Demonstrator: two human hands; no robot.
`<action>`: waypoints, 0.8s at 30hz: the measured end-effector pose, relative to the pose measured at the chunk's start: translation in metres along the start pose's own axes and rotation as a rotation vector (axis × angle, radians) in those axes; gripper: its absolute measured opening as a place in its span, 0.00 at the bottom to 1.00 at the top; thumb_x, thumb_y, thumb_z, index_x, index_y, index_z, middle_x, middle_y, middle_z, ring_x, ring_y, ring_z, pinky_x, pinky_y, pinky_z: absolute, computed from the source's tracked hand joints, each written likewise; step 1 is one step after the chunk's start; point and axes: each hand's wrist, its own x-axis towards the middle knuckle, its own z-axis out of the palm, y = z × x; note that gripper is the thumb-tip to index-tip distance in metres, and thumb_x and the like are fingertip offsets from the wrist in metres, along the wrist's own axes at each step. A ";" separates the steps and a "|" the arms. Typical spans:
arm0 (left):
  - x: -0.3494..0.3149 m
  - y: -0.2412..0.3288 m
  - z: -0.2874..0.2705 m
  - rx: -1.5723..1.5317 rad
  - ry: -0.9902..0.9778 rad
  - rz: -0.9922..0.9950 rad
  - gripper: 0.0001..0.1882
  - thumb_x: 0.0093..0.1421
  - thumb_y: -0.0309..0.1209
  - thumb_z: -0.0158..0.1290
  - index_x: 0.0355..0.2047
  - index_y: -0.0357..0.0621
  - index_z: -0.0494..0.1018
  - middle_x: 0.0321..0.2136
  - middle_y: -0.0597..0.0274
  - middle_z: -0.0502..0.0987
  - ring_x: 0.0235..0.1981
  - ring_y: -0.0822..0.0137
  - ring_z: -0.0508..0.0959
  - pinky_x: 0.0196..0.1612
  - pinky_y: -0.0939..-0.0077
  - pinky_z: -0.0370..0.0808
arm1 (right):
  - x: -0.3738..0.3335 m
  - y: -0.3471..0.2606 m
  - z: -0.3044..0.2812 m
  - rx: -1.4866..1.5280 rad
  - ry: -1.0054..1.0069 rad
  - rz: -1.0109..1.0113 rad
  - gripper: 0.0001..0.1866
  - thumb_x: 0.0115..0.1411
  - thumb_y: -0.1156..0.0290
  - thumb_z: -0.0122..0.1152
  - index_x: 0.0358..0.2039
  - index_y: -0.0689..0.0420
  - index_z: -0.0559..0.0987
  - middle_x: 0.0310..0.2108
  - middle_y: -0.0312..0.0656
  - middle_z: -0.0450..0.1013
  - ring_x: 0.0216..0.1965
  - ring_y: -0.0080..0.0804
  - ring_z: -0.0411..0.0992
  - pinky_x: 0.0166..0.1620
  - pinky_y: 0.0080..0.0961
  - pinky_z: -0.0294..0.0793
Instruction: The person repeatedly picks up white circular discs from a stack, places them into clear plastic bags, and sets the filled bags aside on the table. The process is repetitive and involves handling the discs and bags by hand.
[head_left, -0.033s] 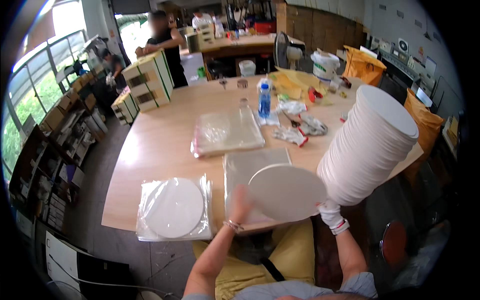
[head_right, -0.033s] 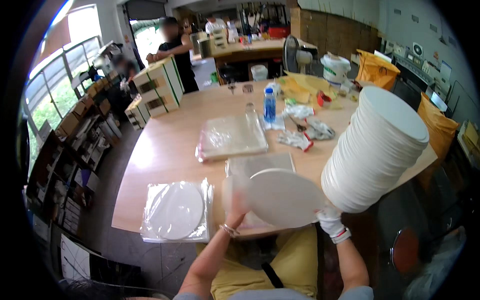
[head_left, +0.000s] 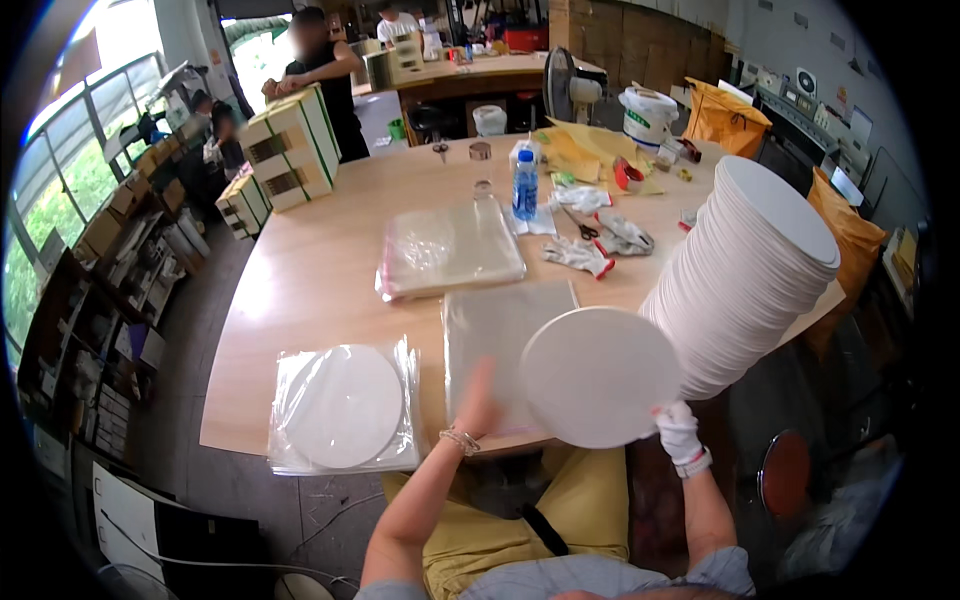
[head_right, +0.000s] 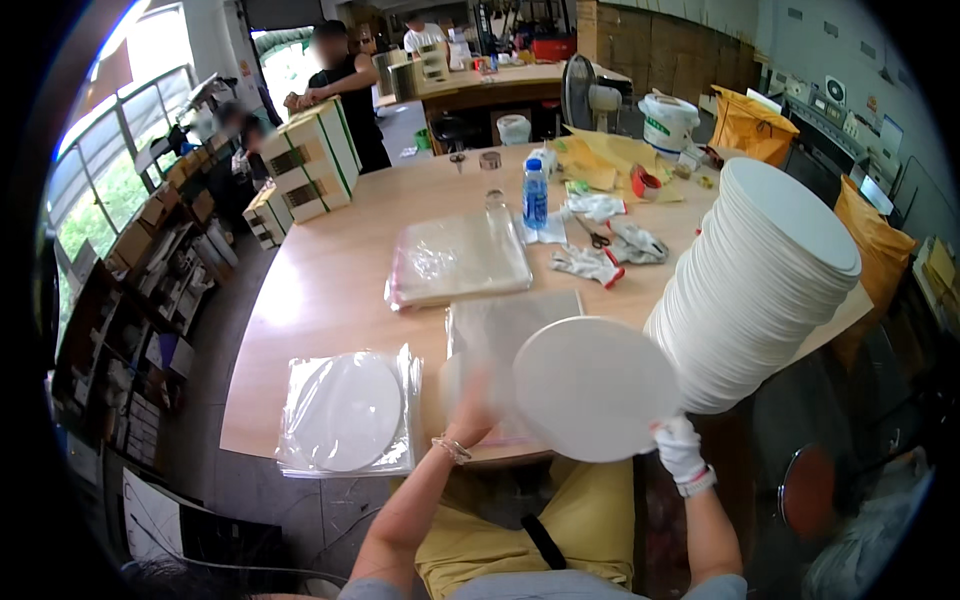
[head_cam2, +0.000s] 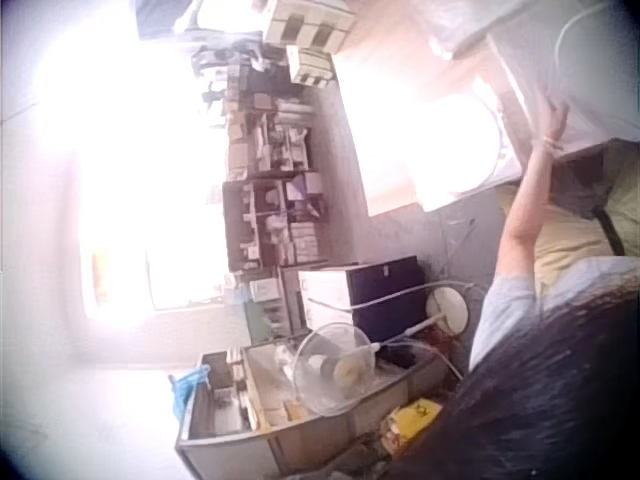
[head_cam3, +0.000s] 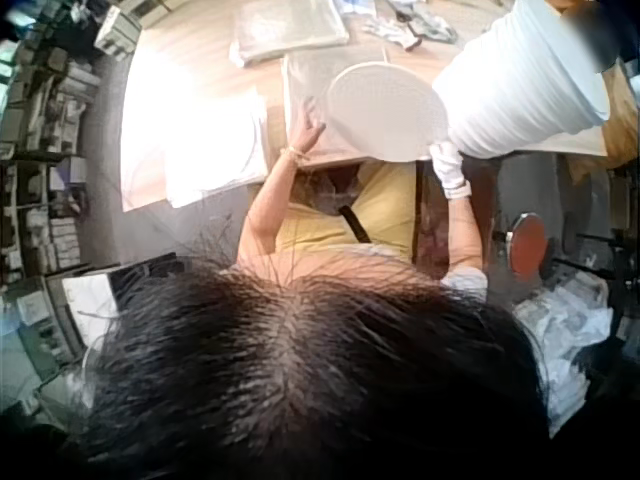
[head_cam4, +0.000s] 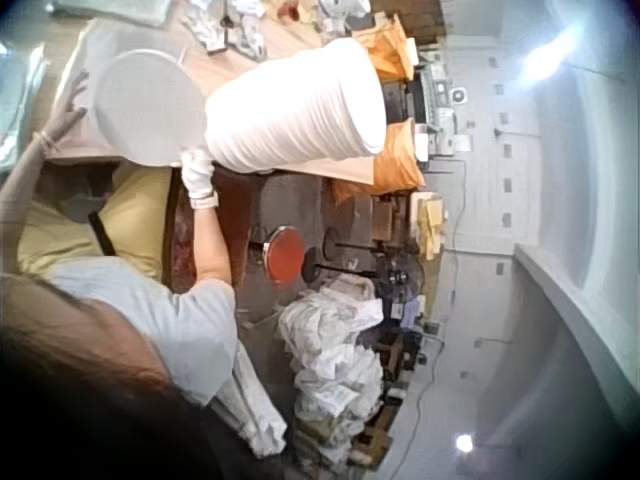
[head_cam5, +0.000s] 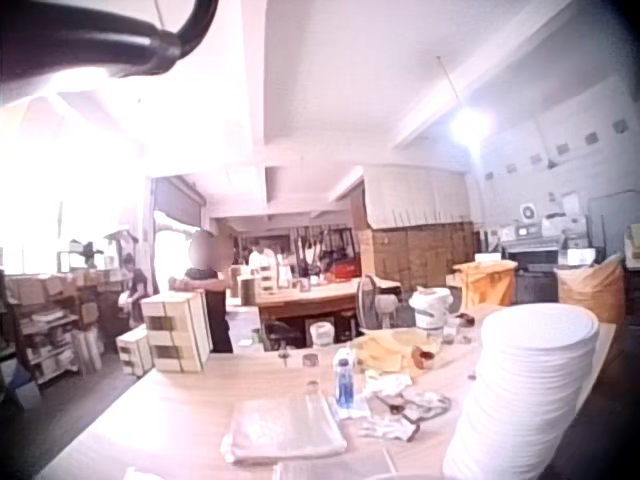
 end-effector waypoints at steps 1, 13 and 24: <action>-0.003 -0.002 0.002 0.155 -0.142 0.011 0.18 0.50 0.24 0.48 0.43 0.37 0.64 0.39 0.48 0.71 0.42 0.55 0.72 0.45 0.68 0.69 | -0.017 -0.002 -0.008 0.300 0.111 0.016 0.11 0.54 0.80 0.45 0.39 0.61 0.71 0.32 0.38 0.73 0.33 0.26 0.71 0.35 0.25 0.71; 0.023 -0.022 0.028 0.742 -0.507 0.209 0.06 0.50 0.26 0.46 0.27 0.41 0.73 0.28 0.53 0.74 0.33 0.55 0.74 0.35 0.63 0.72 | -0.120 -0.005 0.021 0.683 -0.130 0.614 0.12 0.60 0.66 0.46 0.41 0.58 0.69 0.14 0.35 0.67 0.08 0.19 0.61 0.10 0.16 0.60; -0.010 -0.034 -0.012 0.726 0.036 0.022 0.06 0.51 0.30 0.48 0.28 0.44 0.73 0.24 0.54 0.73 0.28 0.56 0.74 0.30 0.66 0.72 | -0.065 -0.035 0.105 1.136 0.111 0.747 0.02 0.61 0.68 0.43 0.34 0.47 0.66 0.20 0.36 0.66 0.14 0.25 0.65 0.10 0.20 0.58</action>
